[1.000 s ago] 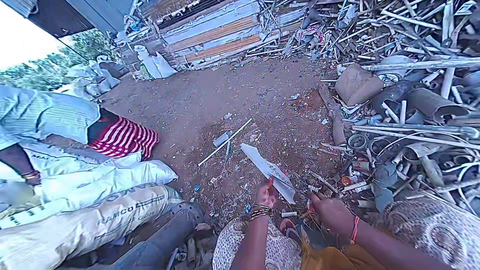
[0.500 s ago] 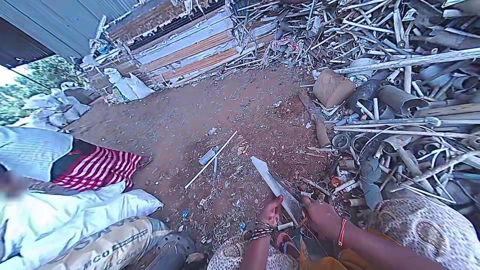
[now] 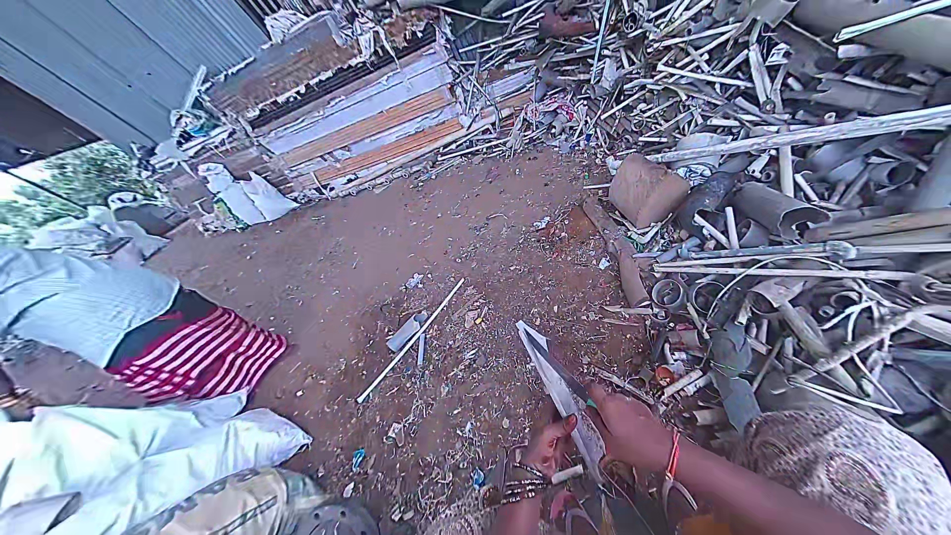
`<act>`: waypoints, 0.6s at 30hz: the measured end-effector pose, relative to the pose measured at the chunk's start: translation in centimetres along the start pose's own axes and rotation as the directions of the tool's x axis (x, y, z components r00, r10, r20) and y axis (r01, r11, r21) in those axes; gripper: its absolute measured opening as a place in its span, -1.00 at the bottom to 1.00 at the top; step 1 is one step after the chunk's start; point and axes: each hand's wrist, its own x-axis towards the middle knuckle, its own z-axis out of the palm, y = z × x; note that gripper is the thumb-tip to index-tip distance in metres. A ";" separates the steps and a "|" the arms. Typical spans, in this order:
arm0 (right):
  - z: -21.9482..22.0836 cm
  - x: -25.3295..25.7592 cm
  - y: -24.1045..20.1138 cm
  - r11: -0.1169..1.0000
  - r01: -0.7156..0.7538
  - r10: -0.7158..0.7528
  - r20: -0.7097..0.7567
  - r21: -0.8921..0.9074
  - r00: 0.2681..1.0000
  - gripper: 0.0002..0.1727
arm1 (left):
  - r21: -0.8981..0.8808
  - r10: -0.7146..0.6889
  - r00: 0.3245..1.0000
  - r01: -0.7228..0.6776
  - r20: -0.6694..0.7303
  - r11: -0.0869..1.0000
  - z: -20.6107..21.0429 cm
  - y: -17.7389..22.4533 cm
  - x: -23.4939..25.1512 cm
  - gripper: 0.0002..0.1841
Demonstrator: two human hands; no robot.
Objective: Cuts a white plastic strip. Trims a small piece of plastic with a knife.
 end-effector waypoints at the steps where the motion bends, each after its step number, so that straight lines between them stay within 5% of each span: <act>1: 0.2 -0.2 0.0 1.000 0.020 -0.020 0.008 0.011 1.000 -0.54 | -0.005 0.005 1.000 -0.005 0.000 1.000 -0.1 -0.2 0.0 -0.16; 11: 2.8 -1.0 1.4 1.000 0.002 0.000 0.112 -0.021 0.994 -0.49 | -0.093 0.105 0.987 -0.117 -0.120 0.989 -1.8 0.4 1.5 -0.19; 15: 5.1 -1.1 2.6 0.996 0.057 -0.047 0.162 -0.061 0.986 -0.52 | -0.243 0.145 0.958 -0.206 -0.249 0.948 -2.7 1.8 2.0 -0.55; 18: 5.5 -0.5 3.5 0.984 0.016 0.013 0.167 -0.175 0.986 -0.51 | -0.282 0.127 0.952 -0.207 -0.278 0.937 -3.2 2.0 2.1 -0.59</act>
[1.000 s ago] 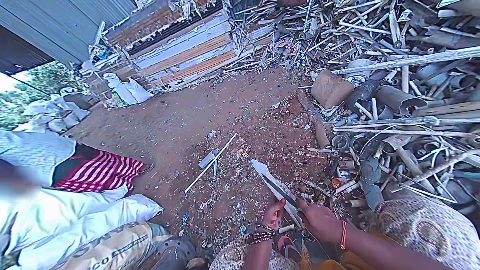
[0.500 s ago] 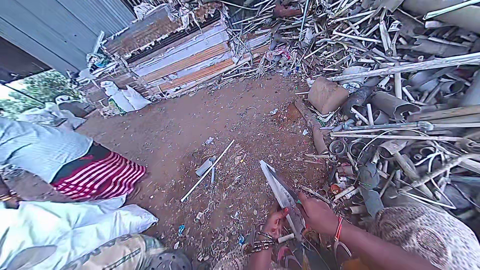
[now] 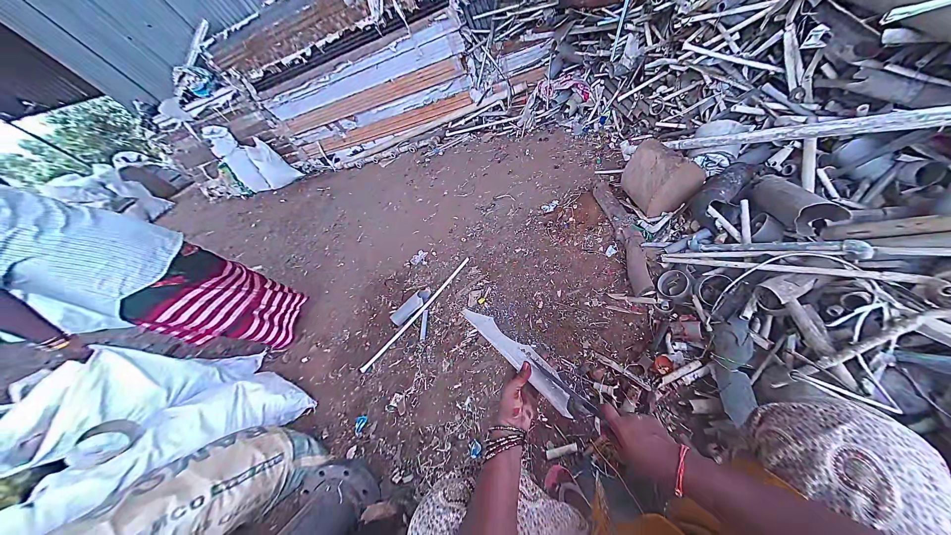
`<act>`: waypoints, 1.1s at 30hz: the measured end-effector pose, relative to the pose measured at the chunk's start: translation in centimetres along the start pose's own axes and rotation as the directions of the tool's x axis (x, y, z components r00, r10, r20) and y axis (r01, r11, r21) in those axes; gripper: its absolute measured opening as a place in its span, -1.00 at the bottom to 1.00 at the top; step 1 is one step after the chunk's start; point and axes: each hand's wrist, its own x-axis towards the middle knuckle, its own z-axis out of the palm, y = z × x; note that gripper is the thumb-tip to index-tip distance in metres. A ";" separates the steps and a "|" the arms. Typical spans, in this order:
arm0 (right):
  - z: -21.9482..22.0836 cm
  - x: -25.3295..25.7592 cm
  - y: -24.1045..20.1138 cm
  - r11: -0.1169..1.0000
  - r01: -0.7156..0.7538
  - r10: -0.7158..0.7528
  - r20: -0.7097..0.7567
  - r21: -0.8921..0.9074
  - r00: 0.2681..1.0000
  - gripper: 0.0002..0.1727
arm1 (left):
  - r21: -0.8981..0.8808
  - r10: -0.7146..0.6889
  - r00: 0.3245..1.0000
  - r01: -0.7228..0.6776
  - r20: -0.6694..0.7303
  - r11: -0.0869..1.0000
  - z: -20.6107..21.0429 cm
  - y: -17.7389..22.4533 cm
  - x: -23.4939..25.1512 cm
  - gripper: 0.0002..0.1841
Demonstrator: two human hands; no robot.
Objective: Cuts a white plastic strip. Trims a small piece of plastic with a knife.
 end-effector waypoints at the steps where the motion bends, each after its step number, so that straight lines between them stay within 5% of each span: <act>1: 0.0 0.0 0.0 1.000 0.019 -0.019 0.010 0.005 1.000 -0.51 | -0.011 -0.002 1.000 0.002 -0.008 1.000 0.1 0.1 0.1 -0.60; 17: -0.3 1.2 -0.9 0.997 -0.073 0.074 -0.056 0.013 0.996 -0.52 | 0.136 -0.095 0.995 0.093 0.009 0.986 0.8 -1.3 -1.2 -0.46; 33: -4.3 1.0 -1.2 0.974 0.055 -0.027 -0.125 0.219 0.992 -0.53 | 0.397 -0.169 0.978 0.107 0.125 0.911 2.0 -1.8 -2.7 -0.27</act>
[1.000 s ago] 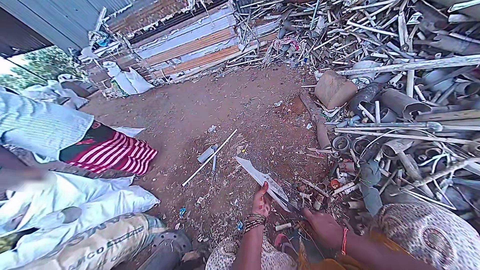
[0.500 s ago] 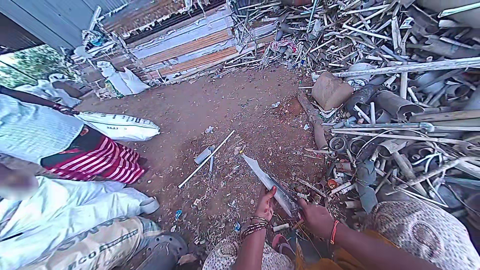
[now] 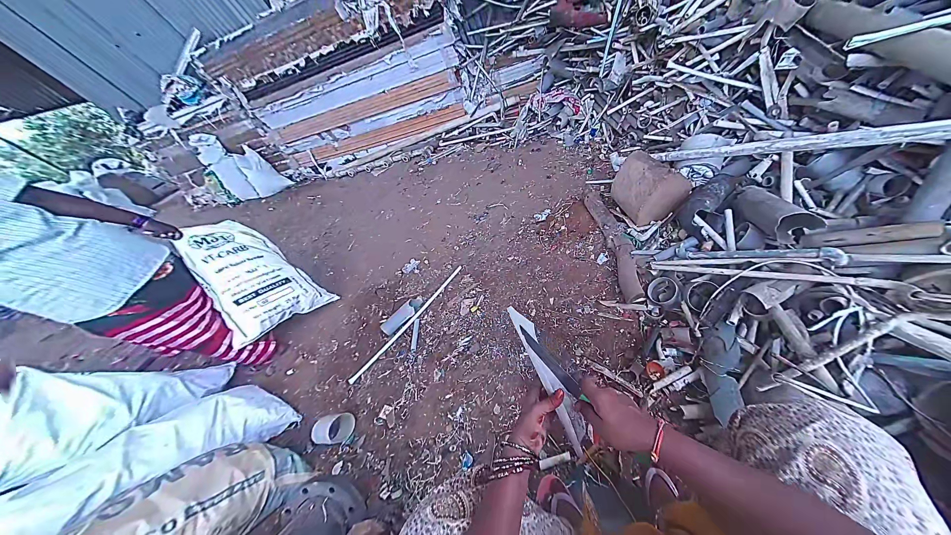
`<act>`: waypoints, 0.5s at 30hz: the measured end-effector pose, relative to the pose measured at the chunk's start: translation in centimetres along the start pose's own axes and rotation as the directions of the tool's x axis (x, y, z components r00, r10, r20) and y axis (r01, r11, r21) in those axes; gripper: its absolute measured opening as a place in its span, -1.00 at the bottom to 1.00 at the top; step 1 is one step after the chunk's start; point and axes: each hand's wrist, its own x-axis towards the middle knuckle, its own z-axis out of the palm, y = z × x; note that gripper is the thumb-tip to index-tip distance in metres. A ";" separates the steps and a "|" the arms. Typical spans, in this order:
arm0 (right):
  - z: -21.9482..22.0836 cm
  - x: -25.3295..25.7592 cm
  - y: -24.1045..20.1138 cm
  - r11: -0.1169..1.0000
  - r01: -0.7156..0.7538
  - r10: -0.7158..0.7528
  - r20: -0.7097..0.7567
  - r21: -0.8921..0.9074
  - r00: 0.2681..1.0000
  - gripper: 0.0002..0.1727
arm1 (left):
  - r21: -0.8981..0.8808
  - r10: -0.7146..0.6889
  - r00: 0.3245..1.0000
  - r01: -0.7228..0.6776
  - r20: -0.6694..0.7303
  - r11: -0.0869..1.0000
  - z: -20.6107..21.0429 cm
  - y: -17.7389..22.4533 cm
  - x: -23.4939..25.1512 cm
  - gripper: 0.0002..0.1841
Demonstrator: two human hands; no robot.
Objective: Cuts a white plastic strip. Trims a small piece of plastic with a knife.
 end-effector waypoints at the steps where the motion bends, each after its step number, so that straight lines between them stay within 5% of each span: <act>1: 0.3 -0.1 0.3 1.000 -0.012 0.012 0.021 -0.004 1.000 -0.51 | -0.027 0.011 1.000 -0.012 -0.025 1.000 -0.1 0.2 0.0 -0.31; 6: 4.3 -1.1 2.9 0.992 0.108 -0.116 0.125 0.068 0.985 -0.53 | -0.291 0.092 0.971 -0.156 -0.222 0.944 -1.7 1.2 1.6 -0.54; 11: 5.2 -0.6 3.4 0.994 0.006 0.008 0.122 -0.112 0.992 -0.52 | -0.349 0.072 0.962 -0.164 -0.262 0.922 -2.3 1.6 2.0 -0.51; 13: 5.2 -0.3 4.1 0.991 -0.032 0.044 0.094 -0.133 0.995 -0.51 | -0.205 0.099 0.951 -0.164 -0.293 0.965 -2.3 1.4 1.6 -0.39; 15: 4.3 0.2 4.9 0.991 -0.114 0.114 -0.003 -0.072 0.994 -0.49 | 0.212 0.172 0.920 -0.101 -0.351 0.972 -2.7 1.9 1.5 -0.11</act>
